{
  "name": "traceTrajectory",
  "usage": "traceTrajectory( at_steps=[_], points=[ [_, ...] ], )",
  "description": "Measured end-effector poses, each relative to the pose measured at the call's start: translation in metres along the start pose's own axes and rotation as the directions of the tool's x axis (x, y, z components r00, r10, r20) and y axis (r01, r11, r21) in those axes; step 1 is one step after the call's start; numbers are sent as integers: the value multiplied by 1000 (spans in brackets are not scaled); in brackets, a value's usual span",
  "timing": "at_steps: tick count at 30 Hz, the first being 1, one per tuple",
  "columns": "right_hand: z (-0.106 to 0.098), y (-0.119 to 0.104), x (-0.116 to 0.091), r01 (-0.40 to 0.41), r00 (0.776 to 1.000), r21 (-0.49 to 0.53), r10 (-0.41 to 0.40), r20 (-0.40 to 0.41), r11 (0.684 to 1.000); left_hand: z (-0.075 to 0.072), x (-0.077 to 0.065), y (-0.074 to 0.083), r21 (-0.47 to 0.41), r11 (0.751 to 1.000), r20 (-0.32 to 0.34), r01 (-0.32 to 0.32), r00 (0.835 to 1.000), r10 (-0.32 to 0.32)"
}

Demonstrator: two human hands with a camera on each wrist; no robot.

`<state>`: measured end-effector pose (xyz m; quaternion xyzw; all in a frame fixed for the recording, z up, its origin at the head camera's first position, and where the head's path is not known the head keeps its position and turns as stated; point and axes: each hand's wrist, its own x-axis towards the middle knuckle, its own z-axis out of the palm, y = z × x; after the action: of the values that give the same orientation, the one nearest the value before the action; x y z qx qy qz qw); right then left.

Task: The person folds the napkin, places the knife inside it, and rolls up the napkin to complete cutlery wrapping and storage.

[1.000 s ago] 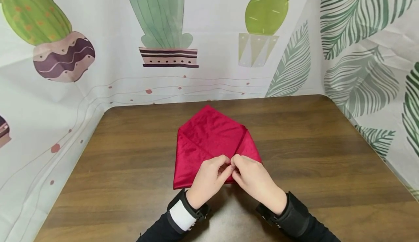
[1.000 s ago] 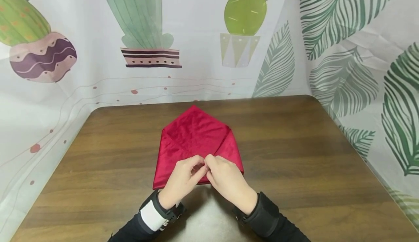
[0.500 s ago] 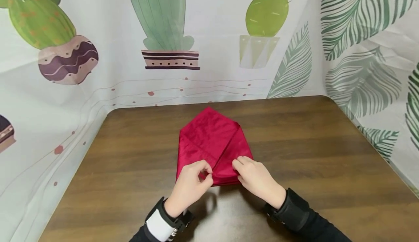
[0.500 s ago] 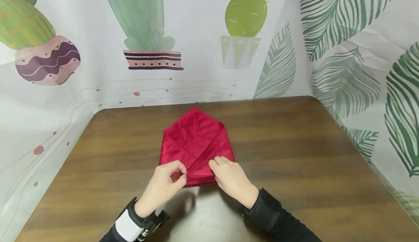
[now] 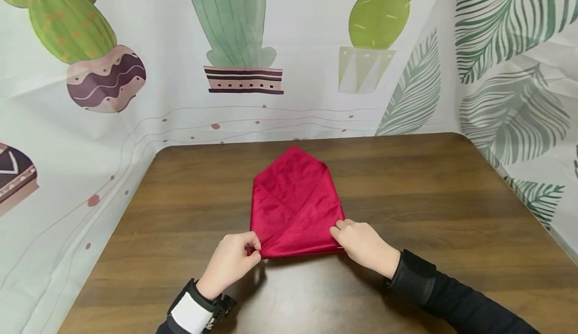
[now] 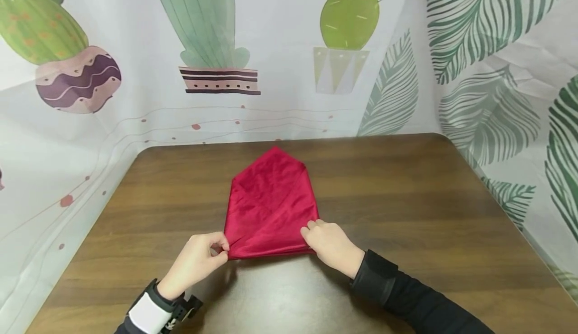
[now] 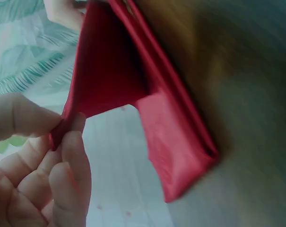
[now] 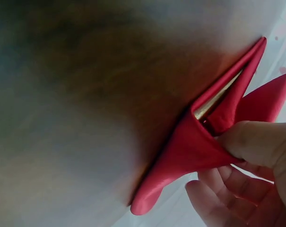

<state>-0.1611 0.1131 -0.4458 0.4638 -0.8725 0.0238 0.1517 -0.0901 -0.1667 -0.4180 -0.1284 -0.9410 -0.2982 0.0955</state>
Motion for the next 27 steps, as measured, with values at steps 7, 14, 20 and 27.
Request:
traceTrajectory(
  at_steps=[7, 14, 20, 27],
  points=[
    [3, -2, 0, 45, 999, -14, -45, 19, 999, 0, 1, -22, 53, 996, 67, 77, 995, -80],
    [-1, -3, 0, 89, 995, 9, -89, 50, 996, 4, 1, -34, 52, 992, 121, 118, 985, -124],
    [-2, -6, -1, 96, 992, 44, -99, 73, 994, 6, 3, -36, 83, 988, 147, 127, 979, -138],
    [1, -10, 3, 169, 984, -84, -164, 69, 982, 4, 5, -31, 173, 976, 191, 129, 968, -161]
  ],
)
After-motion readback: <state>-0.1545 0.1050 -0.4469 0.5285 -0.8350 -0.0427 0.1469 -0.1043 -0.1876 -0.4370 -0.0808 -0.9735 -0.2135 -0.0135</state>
